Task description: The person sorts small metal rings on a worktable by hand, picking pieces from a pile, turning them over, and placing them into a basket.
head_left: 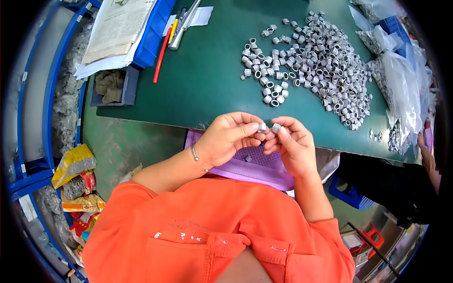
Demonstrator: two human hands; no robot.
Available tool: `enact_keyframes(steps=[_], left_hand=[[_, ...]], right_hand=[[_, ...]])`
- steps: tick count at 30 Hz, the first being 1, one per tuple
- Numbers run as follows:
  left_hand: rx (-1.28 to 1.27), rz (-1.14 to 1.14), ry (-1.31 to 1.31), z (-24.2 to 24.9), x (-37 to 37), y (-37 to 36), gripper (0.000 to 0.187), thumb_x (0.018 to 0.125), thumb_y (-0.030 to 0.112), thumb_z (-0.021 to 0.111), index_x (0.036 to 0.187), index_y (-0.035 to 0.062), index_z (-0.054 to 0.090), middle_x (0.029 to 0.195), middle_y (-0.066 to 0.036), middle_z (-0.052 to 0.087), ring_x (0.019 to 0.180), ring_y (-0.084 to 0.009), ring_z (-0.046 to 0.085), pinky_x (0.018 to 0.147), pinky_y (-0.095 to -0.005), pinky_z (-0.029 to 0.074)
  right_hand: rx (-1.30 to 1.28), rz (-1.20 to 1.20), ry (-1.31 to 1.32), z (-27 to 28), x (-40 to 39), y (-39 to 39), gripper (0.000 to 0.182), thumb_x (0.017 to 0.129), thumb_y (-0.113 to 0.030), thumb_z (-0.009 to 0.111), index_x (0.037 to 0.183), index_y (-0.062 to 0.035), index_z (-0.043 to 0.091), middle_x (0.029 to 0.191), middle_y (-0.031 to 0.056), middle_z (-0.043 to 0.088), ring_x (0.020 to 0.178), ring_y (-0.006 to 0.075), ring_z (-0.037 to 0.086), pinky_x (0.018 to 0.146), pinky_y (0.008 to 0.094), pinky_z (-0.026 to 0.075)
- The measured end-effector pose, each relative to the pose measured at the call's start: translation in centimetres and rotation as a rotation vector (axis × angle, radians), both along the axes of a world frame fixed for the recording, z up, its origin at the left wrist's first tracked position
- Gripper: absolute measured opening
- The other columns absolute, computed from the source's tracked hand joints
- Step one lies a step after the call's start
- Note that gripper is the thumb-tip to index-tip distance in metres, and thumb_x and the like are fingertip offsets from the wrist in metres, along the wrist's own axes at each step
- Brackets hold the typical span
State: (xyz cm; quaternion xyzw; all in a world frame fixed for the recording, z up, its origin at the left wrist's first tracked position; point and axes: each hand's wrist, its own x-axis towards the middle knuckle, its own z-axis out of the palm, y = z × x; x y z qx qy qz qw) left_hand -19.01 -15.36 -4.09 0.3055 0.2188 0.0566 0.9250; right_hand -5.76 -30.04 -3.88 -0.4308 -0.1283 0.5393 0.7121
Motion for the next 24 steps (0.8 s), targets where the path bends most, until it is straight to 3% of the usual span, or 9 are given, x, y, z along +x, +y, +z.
enact_keyframes(steps=[3, 7, 12, 16, 21, 24], left_hand=[[-0.126, -0.049, 0.062, 0.6, -0.2, 0.6, 0.018, 0.097, 0.014, 0.049, 0.098, -0.0006, 0.060, 0.095, -0.011, 0.066, 0.080, -0.0126, 0.064, 0.074, -0.0245, 0.055], [-0.211, -0.074, 0.048, 0.6, -0.3, 0.8, 0.017, 0.097, 0.012, 0.048, 0.099, -0.0007, 0.059, 0.094, -0.010, 0.065, 0.079, -0.0125, 0.063, 0.072, -0.0239, 0.054], [-0.382, -0.095, -0.042, 0.6, -0.1, 0.9, 0.018, 0.097, 0.011, 0.047, 0.106, -0.0013, 0.057, 0.096, -0.009, 0.063, 0.081, -0.0136, 0.063, 0.074, -0.0243, 0.054], [-0.293, -0.033, 0.072, 1.0, 0.2, 0.8, 0.018, 0.097, 0.010, 0.048, 0.109, -0.0008, 0.056, 0.097, -0.009, 0.063, 0.084, -0.0138, 0.063, 0.076, -0.0245, 0.054], [-0.324, -0.082, -0.067, -1.0, -0.3, 0.8, 0.018, 0.096, 0.009, 0.049, 0.109, 0.0003, 0.056, 0.096, -0.008, 0.062, 0.086, -0.0131, 0.063, 0.077, -0.0245, 0.053], [-0.284, -0.054, 0.009, -0.3, -0.1, 0.6, 0.018, 0.096, 0.009, 0.050, 0.110, 0.0008, 0.057, 0.098, -0.008, 0.063, 0.086, -0.0126, 0.063, 0.076, -0.0249, 0.053]], right_hand=[[0.036, 0.015, 0.067, -0.1, 0.1, 0.1, 0.023, 0.096, -0.008, 0.048, 0.114, 0.0053, 0.051, 0.091, 0.0164, 0.065, 0.075, 0.0217, 0.066, 0.067, 0.0310, 0.057], [0.072, 0.041, 0.153, 0.4, 0.1, 0.3, 0.023, 0.096, -0.008, 0.048, 0.113, 0.0062, 0.052, 0.091, 0.0156, 0.065, 0.073, 0.0202, 0.066, 0.065, 0.0292, 0.056], [0.042, 0.020, 0.129, 0.3, -0.1, 0.3, 0.022, 0.095, -0.007, 0.049, 0.111, 0.0066, 0.054, 0.092, 0.0147, 0.065, 0.072, 0.0179, 0.065, 0.063, 0.0273, 0.055], [0.055, 0.023, 0.142, -0.3, 0.0, 0.0, 0.021, 0.094, -0.006, 0.050, 0.111, 0.0066, 0.056, 0.092, 0.0144, 0.065, 0.071, 0.0175, 0.064, 0.063, 0.0271, 0.055], [0.116, 0.041, 0.198, -1.1, 0.1, -0.3, 0.024, 0.093, -0.003, 0.051, 0.115, 0.0065, 0.054, 0.094, 0.0159, 0.065, 0.077, 0.0184, 0.066, 0.066, 0.0272, 0.056], [-0.031, -0.042, 0.066, 0.2, -0.1, 0.2, 0.026, 0.092, -0.001, 0.052, 0.117, 0.0063, 0.052, 0.098, 0.0172, 0.064, 0.084, 0.0188, 0.065, 0.068, 0.0271, 0.056]])
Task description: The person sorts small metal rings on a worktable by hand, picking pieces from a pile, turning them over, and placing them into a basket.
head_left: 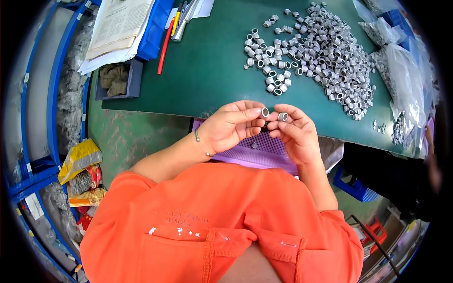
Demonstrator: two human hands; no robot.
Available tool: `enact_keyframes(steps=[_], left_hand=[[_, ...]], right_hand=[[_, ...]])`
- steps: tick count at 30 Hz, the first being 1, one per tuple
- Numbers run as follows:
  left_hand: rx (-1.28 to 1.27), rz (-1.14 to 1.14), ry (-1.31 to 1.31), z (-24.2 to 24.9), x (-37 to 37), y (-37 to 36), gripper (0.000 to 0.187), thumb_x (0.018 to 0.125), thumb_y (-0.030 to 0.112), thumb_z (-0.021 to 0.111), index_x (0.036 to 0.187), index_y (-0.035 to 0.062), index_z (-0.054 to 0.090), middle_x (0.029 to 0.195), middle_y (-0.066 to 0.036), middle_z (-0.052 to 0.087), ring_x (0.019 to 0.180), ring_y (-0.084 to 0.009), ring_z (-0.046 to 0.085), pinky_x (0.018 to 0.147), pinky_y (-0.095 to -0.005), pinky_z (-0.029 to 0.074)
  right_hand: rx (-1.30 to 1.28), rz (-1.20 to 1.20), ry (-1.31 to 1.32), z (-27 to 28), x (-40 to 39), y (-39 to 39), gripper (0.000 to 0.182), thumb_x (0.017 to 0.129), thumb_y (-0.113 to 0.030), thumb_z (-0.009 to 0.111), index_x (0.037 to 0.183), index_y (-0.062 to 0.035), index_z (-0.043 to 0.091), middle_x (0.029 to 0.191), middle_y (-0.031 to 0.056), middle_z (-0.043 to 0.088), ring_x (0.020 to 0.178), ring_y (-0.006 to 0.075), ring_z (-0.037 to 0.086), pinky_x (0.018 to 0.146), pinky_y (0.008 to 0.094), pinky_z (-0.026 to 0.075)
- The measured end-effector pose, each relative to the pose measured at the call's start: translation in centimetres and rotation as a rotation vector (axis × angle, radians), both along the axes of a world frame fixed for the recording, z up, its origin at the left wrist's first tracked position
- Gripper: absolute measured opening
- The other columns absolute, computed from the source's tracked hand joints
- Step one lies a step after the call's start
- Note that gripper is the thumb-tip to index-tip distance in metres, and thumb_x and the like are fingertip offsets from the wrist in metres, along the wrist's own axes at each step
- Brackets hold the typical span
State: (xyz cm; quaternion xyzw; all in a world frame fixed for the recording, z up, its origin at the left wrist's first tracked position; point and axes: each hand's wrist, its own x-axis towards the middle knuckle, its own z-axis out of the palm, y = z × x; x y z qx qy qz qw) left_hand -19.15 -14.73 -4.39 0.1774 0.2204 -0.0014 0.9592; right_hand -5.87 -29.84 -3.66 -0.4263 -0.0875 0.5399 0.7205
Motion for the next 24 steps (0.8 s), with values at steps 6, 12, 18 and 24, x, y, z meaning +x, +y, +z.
enact_keyframes(steps=[6, 12, 18, 24], left_hand=[[0.023, 0.005, 0.010, 0.4, 0.2, 0.5, 0.017, 0.096, 0.010, 0.050, 0.107, 0.0013, 0.058, 0.099, -0.010, 0.065, 0.084, -0.0128, 0.064, 0.072, -0.0247, 0.054], [0.085, -0.061, 0.077, 0.7, 0.4, 0.7, 0.016, 0.096, 0.012, 0.051, 0.103, 0.0013, 0.060, 0.089, -0.007, 0.064, 0.074, -0.0107, 0.061, 0.068, -0.0230, 0.053], [0.333, -0.031, 0.147, 1.4, 0.5, 0.6, 0.014, 0.094, 0.012, 0.055, 0.100, -0.0001, 0.060, 0.084, -0.006, 0.065, 0.070, -0.0102, 0.060, 0.065, -0.0224, 0.052], [0.660, -0.001, 0.185, 2.5, 0.6, 0.0, 0.017, 0.086, -0.001, 0.062, 0.102, -0.0037, 0.060, 0.088, -0.009, 0.066, 0.073, -0.0104, 0.061, 0.066, -0.0226, 0.052]], right_hand=[[0.001, 0.022, -0.060, 0.1, 0.3, 0.2, 0.026, 0.091, -0.002, 0.055, 0.116, 0.0054, 0.054, 0.096, 0.0131, 0.063, 0.081, 0.0156, 0.063, 0.066, 0.0249, 0.054], [0.100, -0.183, -0.525, 0.5, -1.4, 1.9, 0.022, 0.086, 0.006, 0.059, 0.108, 0.0029, 0.061, 0.095, 0.0049, 0.062, 0.085, 0.0129, 0.062, 0.076, 0.0260, 0.055], [0.012, -0.091, -0.345, 0.1, -0.7, 2.0, 0.022, 0.087, 0.005, 0.059, 0.109, 0.0048, 0.058, 0.095, 0.0107, 0.064, 0.083, 0.0140, 0.064, 0.072, 0.0256, 0.056], [0.029, -0.056, 0.095, -0.5, -0.5, 1.7, 0.022, 0.089, -0.001, 0.059, 0.110, 0.0049, 0.055, 0.092, 0.0127, 0.065, 0.079, 0.0170, 0.066, 0.070, 0.0276, 0.058]])
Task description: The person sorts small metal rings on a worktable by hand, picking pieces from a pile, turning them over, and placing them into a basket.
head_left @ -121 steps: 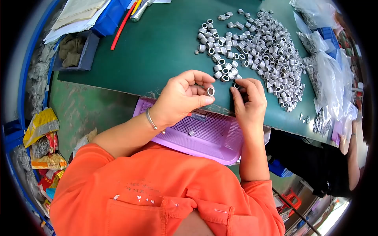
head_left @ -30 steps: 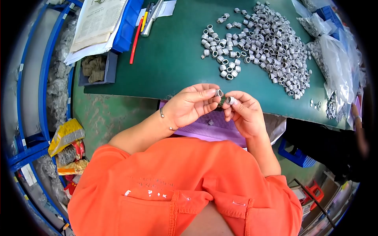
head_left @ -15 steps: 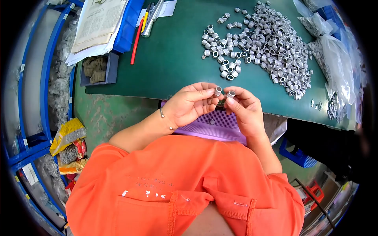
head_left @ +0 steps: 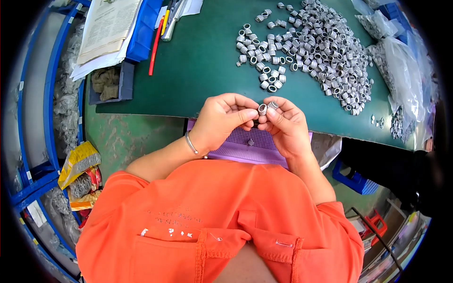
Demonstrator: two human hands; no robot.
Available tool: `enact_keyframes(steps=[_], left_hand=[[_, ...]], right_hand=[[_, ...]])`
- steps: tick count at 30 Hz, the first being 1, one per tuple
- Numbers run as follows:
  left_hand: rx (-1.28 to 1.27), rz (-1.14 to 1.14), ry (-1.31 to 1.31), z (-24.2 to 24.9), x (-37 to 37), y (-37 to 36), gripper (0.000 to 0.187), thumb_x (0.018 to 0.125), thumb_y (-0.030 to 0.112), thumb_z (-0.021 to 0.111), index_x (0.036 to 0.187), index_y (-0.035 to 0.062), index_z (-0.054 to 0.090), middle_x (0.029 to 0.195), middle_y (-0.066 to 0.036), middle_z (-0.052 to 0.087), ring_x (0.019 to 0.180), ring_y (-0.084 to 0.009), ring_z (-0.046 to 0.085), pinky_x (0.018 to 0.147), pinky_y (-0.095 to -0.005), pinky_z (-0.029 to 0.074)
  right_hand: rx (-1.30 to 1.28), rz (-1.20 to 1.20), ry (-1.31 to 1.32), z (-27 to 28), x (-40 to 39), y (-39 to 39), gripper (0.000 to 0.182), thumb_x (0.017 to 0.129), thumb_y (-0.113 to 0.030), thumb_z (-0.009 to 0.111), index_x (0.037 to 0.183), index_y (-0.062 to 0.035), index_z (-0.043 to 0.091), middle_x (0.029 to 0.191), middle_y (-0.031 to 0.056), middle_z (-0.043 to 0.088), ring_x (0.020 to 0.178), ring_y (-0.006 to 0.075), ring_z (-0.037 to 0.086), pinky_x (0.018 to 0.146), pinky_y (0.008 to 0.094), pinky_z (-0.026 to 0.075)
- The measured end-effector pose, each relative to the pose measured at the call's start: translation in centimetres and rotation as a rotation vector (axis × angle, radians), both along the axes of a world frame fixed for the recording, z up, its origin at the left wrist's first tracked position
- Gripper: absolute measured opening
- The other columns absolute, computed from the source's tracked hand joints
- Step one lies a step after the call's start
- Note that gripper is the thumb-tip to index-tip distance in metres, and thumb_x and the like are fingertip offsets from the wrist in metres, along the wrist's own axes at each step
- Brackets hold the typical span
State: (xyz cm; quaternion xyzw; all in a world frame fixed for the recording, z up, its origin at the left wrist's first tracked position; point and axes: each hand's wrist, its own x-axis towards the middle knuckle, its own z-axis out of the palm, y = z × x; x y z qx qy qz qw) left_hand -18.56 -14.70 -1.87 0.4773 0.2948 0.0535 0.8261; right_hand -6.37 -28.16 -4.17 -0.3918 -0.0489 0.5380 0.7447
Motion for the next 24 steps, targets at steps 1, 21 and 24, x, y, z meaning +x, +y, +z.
enact_keyframes(steps=[1, 21, 24], left_hand=[[-0.004, -0.004, 0.001, 0.0, 0.0, -0.1, 0.017, 0.086, -0.001, 0.062, 0.102, -0.0037, 0.060, 0.088, -0.009, 0.066, 0.073, -0.0104, 0.061, 0.066, -0.0226, 0.052], [0.501, -0.059, -0.208, -0.8, 0.1, -0.6, 0.019, 0.080, -0.010, 0.065, 0.098, -0.0051, 0.061, 0.102, -0.009, 0.057, 0.091, -0.0141, 0.061, 0.080, -0.0249, 0.053], [0.537, -0.081, -0.218, -0.9, 0.0, -0.5, 0.020, 0.079, -0.010, 0.065, 0.098, -0.0043, 0.062, 0.101, -0.009, 0.057, 0.090, -0.0138, 0.061, 0.079, -0.0244, 0.053]], right_hand=[[-0.004, -0.004, 0.001, -0.1, 0.0, -0.1, 0.022, 0.089, -0.001, 0.059, 0.110, 0.0049, 0.055, 0.092, 0.0127, 0.065, 0.079, 0.0170, 0.066, 0.070, 0.0276, 0.058], [-0.059, -0.078, -0.272, 0.2, -1.4, -1.0, 0.021, 0.085, 0.005, 0.062, 0.106, 0.0061, 0.059, 0.098, 0.0126, 0.065, 0.086, 0.0153, 0.064, 0.072, 0.0253, 0.056], [-0.058, -0.105, -0.274, 0.7, -1.4, -1.0, 0.022, 0.083, 0.008, 0.062, 0.105, 0.0066, 0.059, 0.097, 0.0124, 0.065, 0.087, 0.0155, 0.064, 0.074, 0.0252, 0.056]])
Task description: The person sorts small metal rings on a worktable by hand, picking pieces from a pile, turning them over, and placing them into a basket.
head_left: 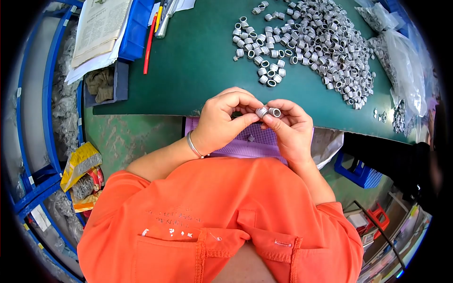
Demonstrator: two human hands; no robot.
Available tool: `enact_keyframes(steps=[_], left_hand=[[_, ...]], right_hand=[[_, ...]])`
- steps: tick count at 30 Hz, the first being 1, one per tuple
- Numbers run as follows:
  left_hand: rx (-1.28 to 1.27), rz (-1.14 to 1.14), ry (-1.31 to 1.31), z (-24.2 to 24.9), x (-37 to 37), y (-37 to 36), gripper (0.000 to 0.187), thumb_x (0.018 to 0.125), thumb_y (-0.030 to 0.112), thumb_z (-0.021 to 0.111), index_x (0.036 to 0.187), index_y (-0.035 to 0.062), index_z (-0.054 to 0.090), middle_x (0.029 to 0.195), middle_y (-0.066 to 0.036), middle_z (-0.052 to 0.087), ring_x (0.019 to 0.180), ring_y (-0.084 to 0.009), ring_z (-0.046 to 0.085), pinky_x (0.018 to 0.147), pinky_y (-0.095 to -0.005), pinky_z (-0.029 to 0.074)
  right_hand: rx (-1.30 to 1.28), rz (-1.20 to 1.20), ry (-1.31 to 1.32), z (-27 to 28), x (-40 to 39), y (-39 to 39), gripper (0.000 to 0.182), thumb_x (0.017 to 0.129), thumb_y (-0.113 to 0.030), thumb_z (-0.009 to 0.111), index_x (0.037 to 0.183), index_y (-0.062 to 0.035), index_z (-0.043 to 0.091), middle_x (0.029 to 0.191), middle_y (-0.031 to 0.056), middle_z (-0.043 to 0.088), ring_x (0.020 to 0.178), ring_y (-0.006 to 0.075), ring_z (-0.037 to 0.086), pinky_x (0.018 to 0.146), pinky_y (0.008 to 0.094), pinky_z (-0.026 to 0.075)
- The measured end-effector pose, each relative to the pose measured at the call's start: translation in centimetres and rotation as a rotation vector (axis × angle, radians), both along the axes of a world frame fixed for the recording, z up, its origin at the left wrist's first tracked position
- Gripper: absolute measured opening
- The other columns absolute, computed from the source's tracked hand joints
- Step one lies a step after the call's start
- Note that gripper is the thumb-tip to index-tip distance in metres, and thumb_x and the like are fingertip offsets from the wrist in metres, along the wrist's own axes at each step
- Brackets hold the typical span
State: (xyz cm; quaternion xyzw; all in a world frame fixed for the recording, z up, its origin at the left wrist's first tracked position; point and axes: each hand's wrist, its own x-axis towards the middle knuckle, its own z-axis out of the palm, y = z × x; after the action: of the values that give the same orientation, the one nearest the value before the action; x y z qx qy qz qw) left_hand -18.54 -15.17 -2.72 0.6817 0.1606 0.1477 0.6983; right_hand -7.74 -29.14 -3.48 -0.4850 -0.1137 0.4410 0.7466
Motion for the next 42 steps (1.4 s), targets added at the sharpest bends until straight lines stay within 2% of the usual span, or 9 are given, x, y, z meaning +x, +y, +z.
enact_keyframes(steps=[10, 14, 18, 20, 23, 26, 31, 36, 42], left_hand=[[-0.131, 0.015, 0.006, -0.1, 0.1, -0.5, 0.021, 0.082, -0.009, 0.063, 0.102, -0.0051, 0.059, 0.102, -0.010, 0.061, 0.090, -0.0146, 0.062, 0.078, -0.0258, 0.054], [-0.597, 0.029, 0.191, -0.5, 0.3, -0.2, 0.020, 0.089, -0.006, 0.052, 0.108, -0.0062, 0.057, 0.099, -0.012, 0.063, 0.091, -0.0166, 0.064, 0.078, -0.0279, 0.055], [-1.022, -0.083, 0.205, -0.2, -0.1, 0.5, 0.028, 0.087, 0.001, 0.050, 0.114, -0.0040, 0.053, 0.097, -0.011, 0.062, 0.080, -0.0153, 0.063, 0.070, -0.0261, 0.055], [-0.989, -0.024, 0.248, -0.1, 0.2, 0.8, 0.025, 0.086, 0.002, 0.052, 0.110, -0.0036, 0.054, 0.089, -0.007, 0.060, 0.068, -0.0096, 0.057, 0.057, -0.0213, 0.049], [-0.503, 0.125, 0.173, -0.2, 0.6, 1.4, 0.015, 0.086, 0.002, 0.055, 0.100, -0.0004, 0.059, 0.073, 0.003, 0.050, 0.057, -0.0014, 0.038, 0.045, -0.0173, 0.028], [0.114, 0.282, 0.092, -1.4, 0.8, 2.3, 0.009, 0.084, 0.002, 0.060, 0.093, 0.0006, 0.062, 0.078, 0.004, 0.055, 0.066, -0.0013, 0.045, 0.057, -0.0167, 0.038], [0.082, 0.311, 0.100, -1.8, 0.6, 2.4, 0.009, 0.084, 0.003, 0.064, 0.092, 0.0006, 0.062, 0.082, 0.003, 0.057, 0.071, -0.0023, 0.047, 0.064, -0.0176, 0.041], [0.129, 0.302, 0.123, -1.9, 0.5, 2.5, 0.009, 0.084, 0.003, 0.063, 0.092, 0.0005, 0.063, 0.083, 0.002, 0.058, 0.072, -0.0031, 0.048, 0.066, -0.0179, 0.041], [0.183, 0.298, 0.058, -2.3, 0.4, 2.3, 0.008, 0.083, 0.001, 0.063, 0.092, 0.0007, 0.063, 0.082, 0.002, 0.058, 0.074, -0.0037, 0.051, 0.065, -0.0185, 0.042]], right_hand=[[0.068, -0.059, -0.088, -0.5, -0.3, -0.1, 0.023, 0.080, 0.011, 0.064, 0.102, 0.0063, 0.060, 0.093, 0.0101, 0.064, 0.088, 0.0153, 0.064, 0.078, 0.0254, 0.055], [-0.159, -0.008, -0.801, 0.5, -0.4, -0.1, 0.027, 0.076, 0.005, 0.071, 0.102, 0.0005, 0.065, 0.089, 0.0086, 0.061, 0.083, 0.0160, 0.063, 0.072, 0.0251, 0.053], [-0.127, 0.019, -1.100, 0.2, 0.9, 0.5, 0.029, 0.071, 0.001, 0.073, 0.099, -0.0025, 0.067, 0.083, 0.0091, 0.059, 0.071, 0.0201, 0.058, 0.061, 0.0286, 0.048], [-0.230, -0.109, -1.322, -0.7, 2.5, 1.3, 0.023, 0.074, 0.002, 0.070, 0.096, -0.0023, 0.067, 0.083, 0.0108, 0.056, 0.069, 0.0228, 0.057, 0.060, 0.0304, 0.047], [-0.331, -0.095, -1.373, -1.2, 3.9, 2.8, 0.020, 0.074, 0.001, 0.069, 0.094, -0.0017, 0.065, 0.084, 0.0117, 0.056, 0.074, 0.0279, 0.057, 0.066, 0.0346, 0.047], [-0.345, -0.076, -1.407, -1.8, 3.9, 2.7, 0.024, 0.071, 0.001, 0.070, 0.093, -0.0011, 0.063, 0.085, 0.0119, 0.056, 0.076, 0.0292, 0.057, 0.069, 0.0364, 0.047], [-0.396, -0.081, -1.398, -1.8, 3.3, 2.0, 0.035, 0.069, 0.004, 0.071, 0.101, -0.0007, 0.057, 0.089, 0.0109, 0.058, 0.076, 0.0259, 0.059, 0.067, 0.0341, 0.049], [-0.189, -0.180, -0.923, -1.9, 2.6, 1.5, 0.049, 0.074, 0.009, 0.066, 0.117, -0.0026, 0.046, 0.088, 0.0054, 0.058, 0.074, 0.0110, 0.057, 0.064, 0.0233, 0.048], [-0.403, -0.068, -1.314, -1.4, 3.6, 1.1, 0.019, 0.072, 0.004, 0.067, 0.089, -0.0024, 0.061, 0.086, 0.0115, 0.058, 0.072, 0.0253, 0.059, 0.063, 0.0317, 0.049]])
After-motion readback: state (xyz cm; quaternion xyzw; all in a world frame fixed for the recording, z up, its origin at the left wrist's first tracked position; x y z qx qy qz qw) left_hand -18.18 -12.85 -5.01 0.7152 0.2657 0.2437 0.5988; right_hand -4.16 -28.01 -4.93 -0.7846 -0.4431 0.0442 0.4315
